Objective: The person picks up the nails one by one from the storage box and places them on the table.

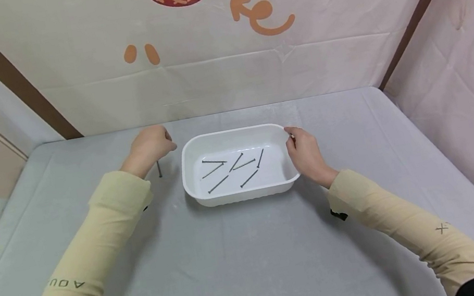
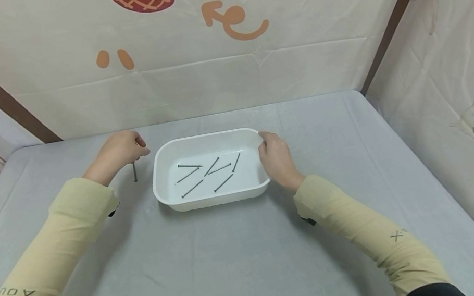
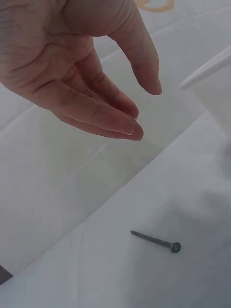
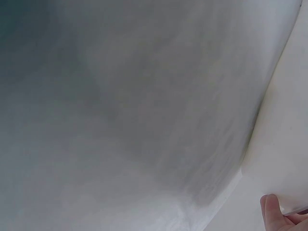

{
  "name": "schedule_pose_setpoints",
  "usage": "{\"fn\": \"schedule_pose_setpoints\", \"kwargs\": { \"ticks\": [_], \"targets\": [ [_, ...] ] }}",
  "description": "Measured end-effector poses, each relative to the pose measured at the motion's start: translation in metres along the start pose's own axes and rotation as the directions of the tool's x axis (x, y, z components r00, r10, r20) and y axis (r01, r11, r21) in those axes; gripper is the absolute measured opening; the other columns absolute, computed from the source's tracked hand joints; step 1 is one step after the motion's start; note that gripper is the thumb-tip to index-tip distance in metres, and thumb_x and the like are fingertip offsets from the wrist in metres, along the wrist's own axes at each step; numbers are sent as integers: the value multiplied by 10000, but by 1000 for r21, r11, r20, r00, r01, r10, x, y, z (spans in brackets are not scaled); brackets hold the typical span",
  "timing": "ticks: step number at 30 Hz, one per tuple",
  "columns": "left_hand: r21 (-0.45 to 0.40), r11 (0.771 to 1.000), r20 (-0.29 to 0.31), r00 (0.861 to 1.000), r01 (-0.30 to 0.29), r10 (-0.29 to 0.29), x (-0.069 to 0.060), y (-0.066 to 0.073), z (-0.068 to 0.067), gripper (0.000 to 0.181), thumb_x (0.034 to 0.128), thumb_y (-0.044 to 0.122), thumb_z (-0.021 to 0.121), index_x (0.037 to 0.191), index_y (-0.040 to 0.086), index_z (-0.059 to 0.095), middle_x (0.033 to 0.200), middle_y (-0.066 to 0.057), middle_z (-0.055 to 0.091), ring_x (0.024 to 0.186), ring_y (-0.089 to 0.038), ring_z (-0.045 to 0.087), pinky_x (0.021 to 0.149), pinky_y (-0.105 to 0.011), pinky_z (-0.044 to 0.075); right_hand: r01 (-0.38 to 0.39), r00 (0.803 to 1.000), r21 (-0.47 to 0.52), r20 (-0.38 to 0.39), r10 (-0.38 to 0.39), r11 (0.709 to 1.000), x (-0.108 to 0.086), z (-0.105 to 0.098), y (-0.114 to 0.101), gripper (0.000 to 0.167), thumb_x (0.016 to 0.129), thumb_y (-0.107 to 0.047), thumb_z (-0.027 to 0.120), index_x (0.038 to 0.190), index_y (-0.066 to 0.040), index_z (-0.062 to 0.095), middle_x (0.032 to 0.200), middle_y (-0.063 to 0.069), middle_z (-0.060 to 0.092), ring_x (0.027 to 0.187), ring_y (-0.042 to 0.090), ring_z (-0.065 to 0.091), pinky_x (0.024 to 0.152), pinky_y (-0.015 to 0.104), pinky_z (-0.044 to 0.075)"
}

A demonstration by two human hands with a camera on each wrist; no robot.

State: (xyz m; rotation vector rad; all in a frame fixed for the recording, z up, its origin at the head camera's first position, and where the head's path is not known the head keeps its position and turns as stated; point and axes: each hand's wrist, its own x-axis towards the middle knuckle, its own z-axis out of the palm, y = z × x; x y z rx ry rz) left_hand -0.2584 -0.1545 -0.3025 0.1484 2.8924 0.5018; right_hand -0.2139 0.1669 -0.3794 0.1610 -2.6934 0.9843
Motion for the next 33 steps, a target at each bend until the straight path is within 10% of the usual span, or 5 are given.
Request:
{"fn": "schedule_pose_setpoints", "kwargs": {
  "ticks": [33],
  "targets": [
    [38, 997, -6, 998, -65, 65, -5, 26, -6, 278, 816, 117, 536, 1034, -44, 593, 1051, -193, 589, 903, -316, 542, 759, -446, 462, -4, 1000, -8, -1, 4, 1000, 1, 1, 1, 354, 917, -35, 372, 1231, 52, 509, 1033, 198, 599, 747, 220, 521, 626, 300, 449]
  ]
}}
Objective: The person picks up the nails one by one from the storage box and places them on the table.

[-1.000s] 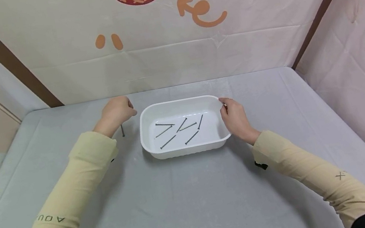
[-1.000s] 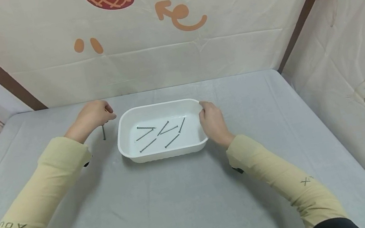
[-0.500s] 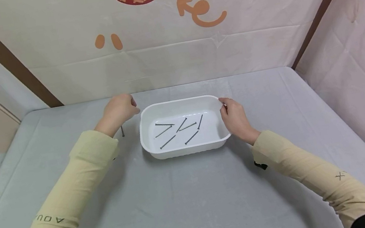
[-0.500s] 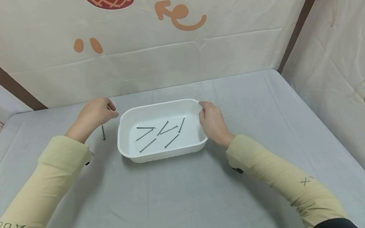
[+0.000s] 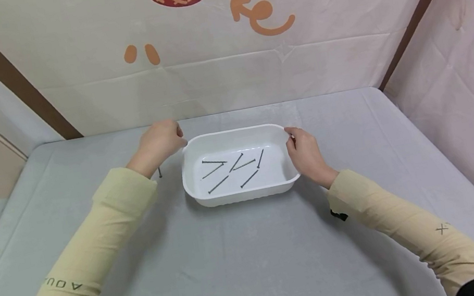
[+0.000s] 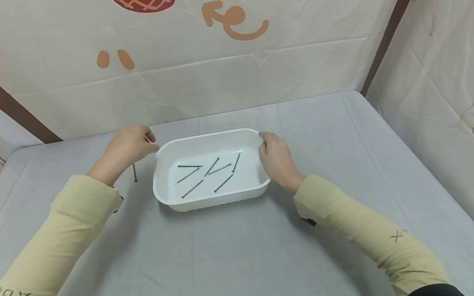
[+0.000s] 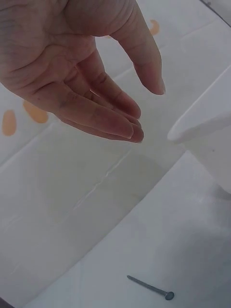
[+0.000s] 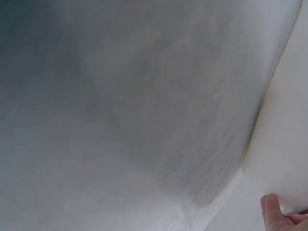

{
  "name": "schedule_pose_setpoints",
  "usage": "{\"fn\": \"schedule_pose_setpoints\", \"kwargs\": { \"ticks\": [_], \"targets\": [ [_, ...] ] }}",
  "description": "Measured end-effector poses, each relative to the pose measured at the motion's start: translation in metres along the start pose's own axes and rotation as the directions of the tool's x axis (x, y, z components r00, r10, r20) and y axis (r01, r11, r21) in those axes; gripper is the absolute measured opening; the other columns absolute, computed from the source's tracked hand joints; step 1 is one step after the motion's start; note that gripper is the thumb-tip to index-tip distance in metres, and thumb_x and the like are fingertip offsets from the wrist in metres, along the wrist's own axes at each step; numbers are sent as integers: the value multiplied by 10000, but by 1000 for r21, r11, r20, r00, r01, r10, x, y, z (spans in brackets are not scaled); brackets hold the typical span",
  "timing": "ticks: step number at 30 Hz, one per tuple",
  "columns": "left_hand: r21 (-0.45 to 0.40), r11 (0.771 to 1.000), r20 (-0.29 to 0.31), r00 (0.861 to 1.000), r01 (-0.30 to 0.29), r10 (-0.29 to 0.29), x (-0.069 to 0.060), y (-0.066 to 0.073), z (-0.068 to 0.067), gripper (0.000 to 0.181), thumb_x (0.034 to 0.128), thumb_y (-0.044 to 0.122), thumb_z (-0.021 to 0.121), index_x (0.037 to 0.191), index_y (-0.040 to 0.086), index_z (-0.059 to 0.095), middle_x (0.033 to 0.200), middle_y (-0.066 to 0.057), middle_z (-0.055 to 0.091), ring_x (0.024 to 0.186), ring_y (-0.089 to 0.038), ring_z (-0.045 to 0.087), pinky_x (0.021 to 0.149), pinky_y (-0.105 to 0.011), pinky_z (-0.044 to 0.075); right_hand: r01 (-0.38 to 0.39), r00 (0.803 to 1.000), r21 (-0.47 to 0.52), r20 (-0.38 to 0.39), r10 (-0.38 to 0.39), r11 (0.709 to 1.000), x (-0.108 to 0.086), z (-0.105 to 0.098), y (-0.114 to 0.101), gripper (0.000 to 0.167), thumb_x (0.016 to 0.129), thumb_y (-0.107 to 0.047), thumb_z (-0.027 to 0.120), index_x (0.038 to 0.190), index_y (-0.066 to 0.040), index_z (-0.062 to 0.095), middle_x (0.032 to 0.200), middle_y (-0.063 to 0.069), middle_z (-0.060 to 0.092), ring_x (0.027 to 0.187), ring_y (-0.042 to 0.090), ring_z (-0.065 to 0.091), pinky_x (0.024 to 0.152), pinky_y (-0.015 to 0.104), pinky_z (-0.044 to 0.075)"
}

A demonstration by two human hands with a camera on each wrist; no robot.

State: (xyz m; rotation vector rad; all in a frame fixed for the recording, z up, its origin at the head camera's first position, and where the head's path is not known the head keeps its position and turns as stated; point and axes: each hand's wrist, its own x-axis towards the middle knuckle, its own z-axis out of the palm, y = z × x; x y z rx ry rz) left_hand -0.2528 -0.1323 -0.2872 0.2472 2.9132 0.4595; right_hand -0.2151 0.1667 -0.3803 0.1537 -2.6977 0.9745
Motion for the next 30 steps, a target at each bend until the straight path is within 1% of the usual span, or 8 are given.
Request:
{"fn": "schedule_pose_setpoints", "kwargs": {
  "ticks": [6, 12, 21, 30],
  "targets": [
    [8, 1000, 5, 1000, -11, 11, -1, 5, 0, 258, 815, 109, 547, 1018, -43, 596, 1026, -188, 598, 882, -306, 546, 738, -434, 468, -4, 1000, 1, 0, 4, 1000, 0, 0, 0, 352, 917, -35, 373, 1229, 50, 511, 1024, 193, 600, 741, 217, 514, 622, 294, 442],
    [30, 999, 13, 1000, -21, 21, 1, 12, 1, 255, 816, 97, 556, 1024, -45, 593, 1025, -189, 606, 894, -307, 560, 747, -430, 478, -2, 1000, 4, 5, 2, 1000, 0, 0, 0, 353, 923, -38, 368, 1236, 50, 505, 1039, 200, 596, 750, 222, 518, 627, 302, 447],
    [70, 996, 8, 999, -50, 50, 2, 22, 0, 251, 811, 107, 569, 1013, -39, 599, 1013, -180, 618, 907, -313, 567, 749, -425, 476, -8, 1000, 16, 6, 8, 1000, 0, -1, 0, 351, 923, -45, 375, 1234, 48, 507, 1071, 214, 588, 773, 232, 518, 652, 319, 454],
    [102, 993, 14, 998, -54, 53, 5, 27, 4, 250, 805, 108, 581, 1007, -37, 602, 1007, -174, 622, 917, -316, 579, 742, -427, 487, -5, 1000, 12, 4, 5, 1000, 0, 0, 1, 353, 920, -42, 373, 1232, 46, 511, 1040, 201, 596, 737, 221, 503, 626, 302, 434]
  ]
}}
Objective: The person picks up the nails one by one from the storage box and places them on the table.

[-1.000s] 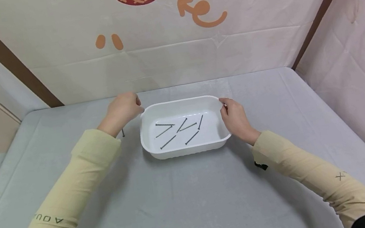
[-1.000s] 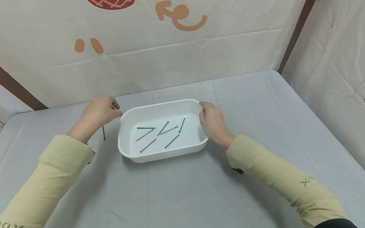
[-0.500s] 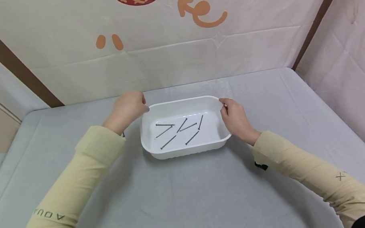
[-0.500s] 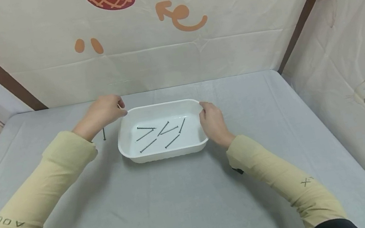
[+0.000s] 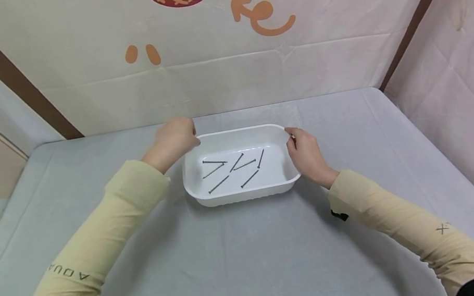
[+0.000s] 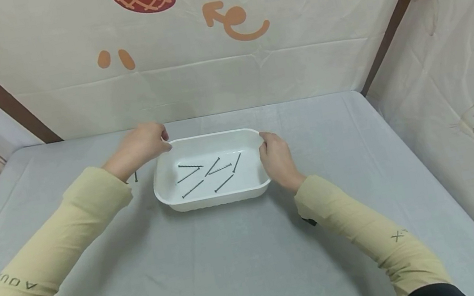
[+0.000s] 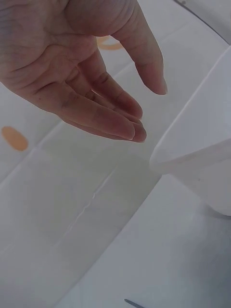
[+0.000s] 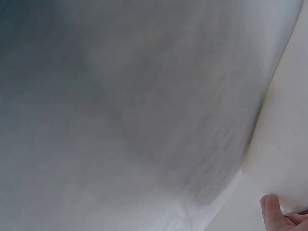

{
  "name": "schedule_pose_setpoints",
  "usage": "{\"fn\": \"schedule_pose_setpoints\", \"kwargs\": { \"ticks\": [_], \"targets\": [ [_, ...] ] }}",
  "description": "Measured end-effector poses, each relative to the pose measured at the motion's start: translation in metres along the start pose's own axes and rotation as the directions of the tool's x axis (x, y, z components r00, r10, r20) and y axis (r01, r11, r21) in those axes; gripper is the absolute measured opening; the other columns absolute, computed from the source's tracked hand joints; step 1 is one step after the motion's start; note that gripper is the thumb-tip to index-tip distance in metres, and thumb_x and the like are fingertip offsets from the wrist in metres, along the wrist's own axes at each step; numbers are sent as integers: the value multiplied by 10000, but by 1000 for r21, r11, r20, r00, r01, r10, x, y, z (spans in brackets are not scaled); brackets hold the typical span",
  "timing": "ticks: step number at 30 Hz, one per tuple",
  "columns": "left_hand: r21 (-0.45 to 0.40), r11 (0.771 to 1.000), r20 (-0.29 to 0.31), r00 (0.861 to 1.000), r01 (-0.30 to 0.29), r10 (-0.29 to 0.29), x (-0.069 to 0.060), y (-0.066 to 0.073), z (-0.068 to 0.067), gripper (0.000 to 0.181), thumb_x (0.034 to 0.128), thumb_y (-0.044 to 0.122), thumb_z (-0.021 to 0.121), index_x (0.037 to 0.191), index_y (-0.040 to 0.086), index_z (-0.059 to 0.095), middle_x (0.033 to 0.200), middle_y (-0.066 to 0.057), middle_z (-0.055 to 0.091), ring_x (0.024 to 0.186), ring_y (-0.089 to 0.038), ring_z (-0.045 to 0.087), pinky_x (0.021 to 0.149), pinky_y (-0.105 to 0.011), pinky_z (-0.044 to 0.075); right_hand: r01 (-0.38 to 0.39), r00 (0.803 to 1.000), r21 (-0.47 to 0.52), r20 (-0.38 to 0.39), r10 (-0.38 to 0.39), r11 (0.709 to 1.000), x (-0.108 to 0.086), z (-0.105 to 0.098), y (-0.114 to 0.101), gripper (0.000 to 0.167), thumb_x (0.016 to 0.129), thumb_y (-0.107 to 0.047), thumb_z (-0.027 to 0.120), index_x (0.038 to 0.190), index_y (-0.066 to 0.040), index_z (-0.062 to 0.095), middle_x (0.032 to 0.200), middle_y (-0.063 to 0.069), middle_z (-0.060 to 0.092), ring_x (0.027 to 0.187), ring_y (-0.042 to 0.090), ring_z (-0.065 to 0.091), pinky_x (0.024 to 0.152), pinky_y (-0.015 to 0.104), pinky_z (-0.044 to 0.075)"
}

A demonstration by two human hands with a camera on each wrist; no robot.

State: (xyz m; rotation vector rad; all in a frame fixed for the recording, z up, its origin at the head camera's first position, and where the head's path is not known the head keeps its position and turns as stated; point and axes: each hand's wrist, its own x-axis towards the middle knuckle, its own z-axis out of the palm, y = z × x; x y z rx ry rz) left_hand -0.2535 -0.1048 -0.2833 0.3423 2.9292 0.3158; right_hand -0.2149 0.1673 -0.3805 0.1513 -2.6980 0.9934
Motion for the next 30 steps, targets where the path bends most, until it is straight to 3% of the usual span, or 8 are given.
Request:
{"fn": "schedule_pose_setpoints", "kwargs": {
  "ticks": [10, 30],
  "targets": [
    [-5, 1000, 16, 1000, 6, -6, 1, 11, 2, 217, 815, 84, 585, 997, -33, 595, 987, -168, 623, 883, -297, 593, 712, -395, 504, -1, 1000, -9, 1, 1, 1000, 0, -1, 0, 352, 921, -43, 373, 1233, 45, 510, 1043, 200, 596, 739, 222, 505, 626, 302, 432],
    [101, 994, 29, 999, -39, 36, 2, 27, 7, 96, 815, 44, 546, 890, 0, 588, 843, -111, 596, 711, -214, 509, 570, -314, 459, -13, 1000, -7, 15, 13, 1000, 0, 0, 0, 353, 926, -52, 372, 1241, 42, 502, 1091, 205, 586, 766, 223, 510, 647, 306, 440]
  ]
}}
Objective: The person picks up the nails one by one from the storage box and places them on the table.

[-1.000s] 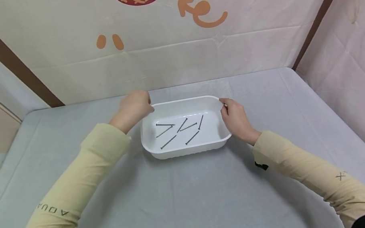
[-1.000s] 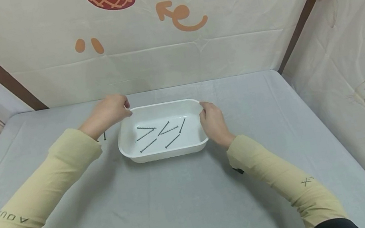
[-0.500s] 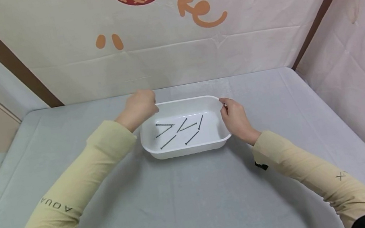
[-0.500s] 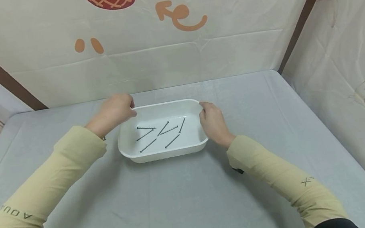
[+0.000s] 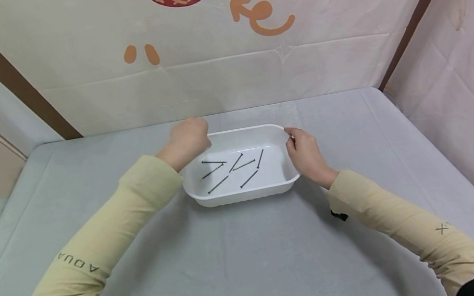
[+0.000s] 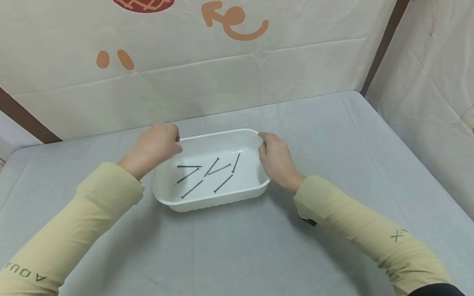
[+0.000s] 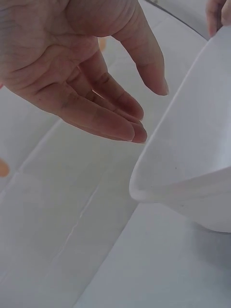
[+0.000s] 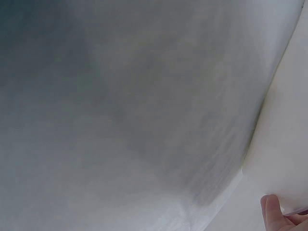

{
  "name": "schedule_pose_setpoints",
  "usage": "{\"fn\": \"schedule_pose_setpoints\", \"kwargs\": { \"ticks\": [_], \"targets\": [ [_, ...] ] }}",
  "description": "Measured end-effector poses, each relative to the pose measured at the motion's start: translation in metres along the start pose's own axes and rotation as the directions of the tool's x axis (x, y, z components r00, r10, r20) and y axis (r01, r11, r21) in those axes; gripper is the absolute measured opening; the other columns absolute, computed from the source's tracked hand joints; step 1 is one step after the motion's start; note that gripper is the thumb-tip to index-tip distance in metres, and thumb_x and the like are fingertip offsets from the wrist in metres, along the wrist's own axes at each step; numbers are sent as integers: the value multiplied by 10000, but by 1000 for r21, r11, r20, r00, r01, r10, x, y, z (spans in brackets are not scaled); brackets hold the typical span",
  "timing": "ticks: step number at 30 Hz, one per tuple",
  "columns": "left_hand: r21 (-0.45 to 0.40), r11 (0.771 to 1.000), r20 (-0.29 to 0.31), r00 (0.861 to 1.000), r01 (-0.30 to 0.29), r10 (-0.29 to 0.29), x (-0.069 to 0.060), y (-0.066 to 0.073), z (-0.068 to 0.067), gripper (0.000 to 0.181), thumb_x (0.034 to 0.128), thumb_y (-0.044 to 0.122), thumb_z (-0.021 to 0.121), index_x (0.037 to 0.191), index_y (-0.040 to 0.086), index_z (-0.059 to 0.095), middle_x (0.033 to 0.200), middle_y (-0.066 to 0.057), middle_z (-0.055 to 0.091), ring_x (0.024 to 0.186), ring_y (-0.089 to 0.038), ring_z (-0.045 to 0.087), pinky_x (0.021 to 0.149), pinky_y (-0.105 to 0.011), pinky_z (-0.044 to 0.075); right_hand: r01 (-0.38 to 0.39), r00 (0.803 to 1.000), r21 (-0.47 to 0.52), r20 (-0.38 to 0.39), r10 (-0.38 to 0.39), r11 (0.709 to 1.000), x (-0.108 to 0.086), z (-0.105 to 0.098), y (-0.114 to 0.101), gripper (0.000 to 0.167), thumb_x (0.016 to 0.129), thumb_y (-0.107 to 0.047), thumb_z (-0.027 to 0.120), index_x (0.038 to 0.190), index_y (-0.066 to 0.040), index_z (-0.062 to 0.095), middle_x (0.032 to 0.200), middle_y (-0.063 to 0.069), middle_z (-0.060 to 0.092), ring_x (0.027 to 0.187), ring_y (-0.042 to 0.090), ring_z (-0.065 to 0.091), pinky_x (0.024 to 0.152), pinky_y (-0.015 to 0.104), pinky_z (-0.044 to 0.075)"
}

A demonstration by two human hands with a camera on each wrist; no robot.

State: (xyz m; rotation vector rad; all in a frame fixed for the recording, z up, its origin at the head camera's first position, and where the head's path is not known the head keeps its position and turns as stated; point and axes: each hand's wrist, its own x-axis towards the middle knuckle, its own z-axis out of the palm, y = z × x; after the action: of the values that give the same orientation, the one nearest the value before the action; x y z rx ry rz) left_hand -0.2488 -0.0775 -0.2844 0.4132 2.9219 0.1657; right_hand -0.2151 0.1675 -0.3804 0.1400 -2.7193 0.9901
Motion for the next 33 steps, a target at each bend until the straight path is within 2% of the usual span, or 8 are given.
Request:
{"fn": "schedule_pose_setpoints", "kwargs": {
  "ticks": [12, 17, 26, 33],
  "targets": [
    [34, 999, 23, 999, -24, 23, 3, 11, 1, 99, 826, 15, 503, 876, 19, 588, 746, -59, 524, 647, -178, 459, 479, -240, 382, -2, 1000, 2, 3, 2, 1000, 0, 0, 0, 353, 930, -56, 376, 1246, 41, 498, 1096, 208, 584, 758, 218, 513, 630, 295, 439],
    [55, 998, 23, 999, -39, 37, 5, 14, 1, 104, 812, -6, 472, 806, 39, 566, 700, -43, 473, 623, -171, 419, 465, -246, 343, 5, 1000, 2, 0, -5, 1000, 0, 0, 0, 354, 929, -55, 370, 1243, 46, 498, 1101, 210, 583, 773, 220, 518, 647, 302, 448],
    [81, 994, 19, 997, -72, 71, 8, 21, 3, 113, 811, -15, 470, 818, 40, 568, 710, -45, 484, 631, -173, 432, 468, -250, 365, 17, 1000, -1, -10, -17, 1000, -1, 0, 0, 351, 923, -47, 373, 1232, 51, 506, 1059, 206, 592, 746, 222, 511, 638, 302, 446],
    [91, 992, 23, 996, -83, 81, 10, 28, 3, 134, 825, -16, 449, 809, 49, 565, 703, -39, 463, 629, -167, 411, 465, -247, 336, 18, 1000, -3, -12, -18, 1000, -1, 0, 0, 348, 919, -40, 379, 1227, 53, 510, 1056, 210, 593, 743, 224, 513, 631, 301, 447]
  ]
}}
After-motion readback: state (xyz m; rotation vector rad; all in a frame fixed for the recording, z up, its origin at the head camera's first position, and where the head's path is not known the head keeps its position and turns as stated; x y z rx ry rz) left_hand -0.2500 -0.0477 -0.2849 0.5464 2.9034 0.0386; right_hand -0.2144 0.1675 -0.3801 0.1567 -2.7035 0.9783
